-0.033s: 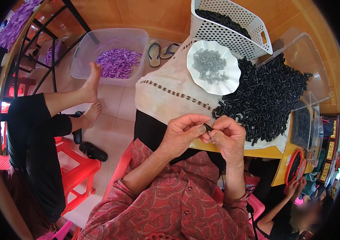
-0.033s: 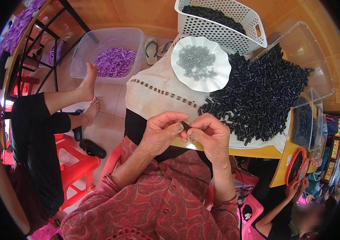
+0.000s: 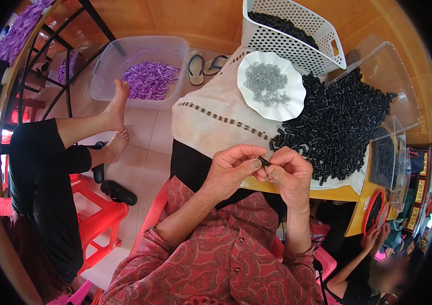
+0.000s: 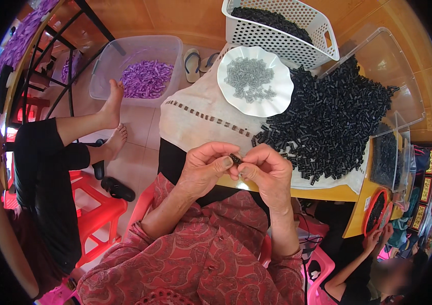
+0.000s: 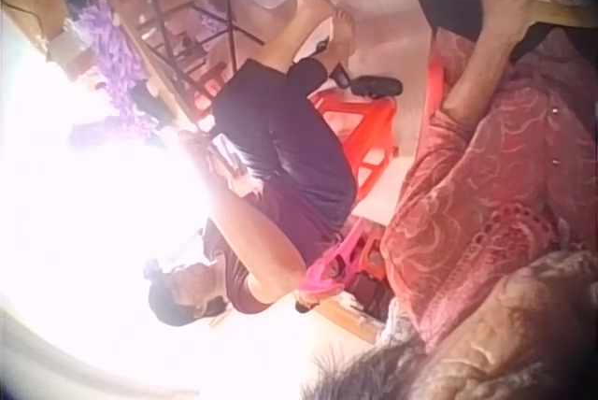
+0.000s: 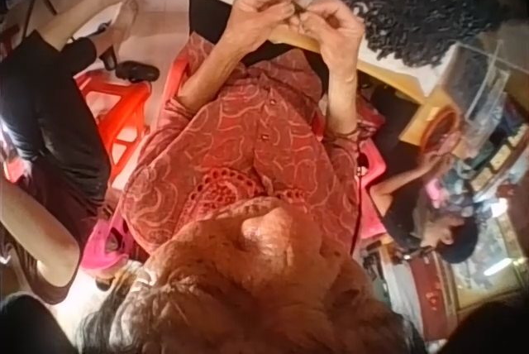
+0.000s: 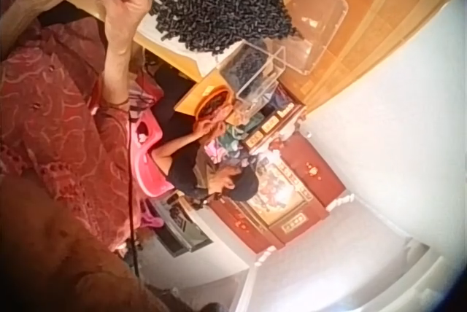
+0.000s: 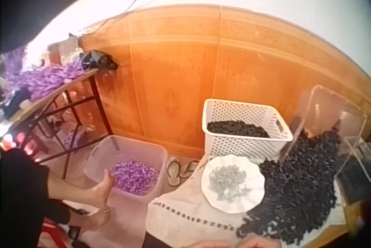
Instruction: The person assembles small plastic components with metal pins by hand at a workstation.
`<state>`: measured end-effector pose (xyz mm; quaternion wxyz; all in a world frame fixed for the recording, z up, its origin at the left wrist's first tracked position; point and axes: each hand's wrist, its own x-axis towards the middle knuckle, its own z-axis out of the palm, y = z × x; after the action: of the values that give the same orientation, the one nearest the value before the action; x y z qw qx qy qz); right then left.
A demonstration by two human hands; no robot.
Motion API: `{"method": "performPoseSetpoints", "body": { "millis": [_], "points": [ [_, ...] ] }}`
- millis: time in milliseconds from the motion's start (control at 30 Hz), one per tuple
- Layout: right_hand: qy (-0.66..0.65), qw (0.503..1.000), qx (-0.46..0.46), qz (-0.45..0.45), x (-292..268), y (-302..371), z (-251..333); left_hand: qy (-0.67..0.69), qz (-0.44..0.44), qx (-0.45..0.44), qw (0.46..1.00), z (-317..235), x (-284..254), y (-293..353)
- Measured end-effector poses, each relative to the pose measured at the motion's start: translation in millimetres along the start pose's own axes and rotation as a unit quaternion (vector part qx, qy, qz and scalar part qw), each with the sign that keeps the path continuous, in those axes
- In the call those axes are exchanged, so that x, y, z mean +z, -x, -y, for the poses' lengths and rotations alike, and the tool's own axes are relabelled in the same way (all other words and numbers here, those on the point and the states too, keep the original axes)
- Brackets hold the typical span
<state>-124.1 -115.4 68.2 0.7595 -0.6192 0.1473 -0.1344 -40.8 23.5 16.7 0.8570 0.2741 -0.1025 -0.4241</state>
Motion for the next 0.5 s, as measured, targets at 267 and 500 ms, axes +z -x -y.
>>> {"method": "performPoseSetpoints", "body": {
  "millis": [267,500],
  "points": [
    [0.015,0.999,-0.033,-0.002,-2.6,3.0,-4.3,-0.001,0.021,-0.002,1.0,-0.7,-0.3,0.7],
    [0.03,0.999,-0.03,-0.008,-0.6,9.1,-5.3,-0.096,0.002,0.007,0.995,1.2,-2.5,1.0]
  ]
}}
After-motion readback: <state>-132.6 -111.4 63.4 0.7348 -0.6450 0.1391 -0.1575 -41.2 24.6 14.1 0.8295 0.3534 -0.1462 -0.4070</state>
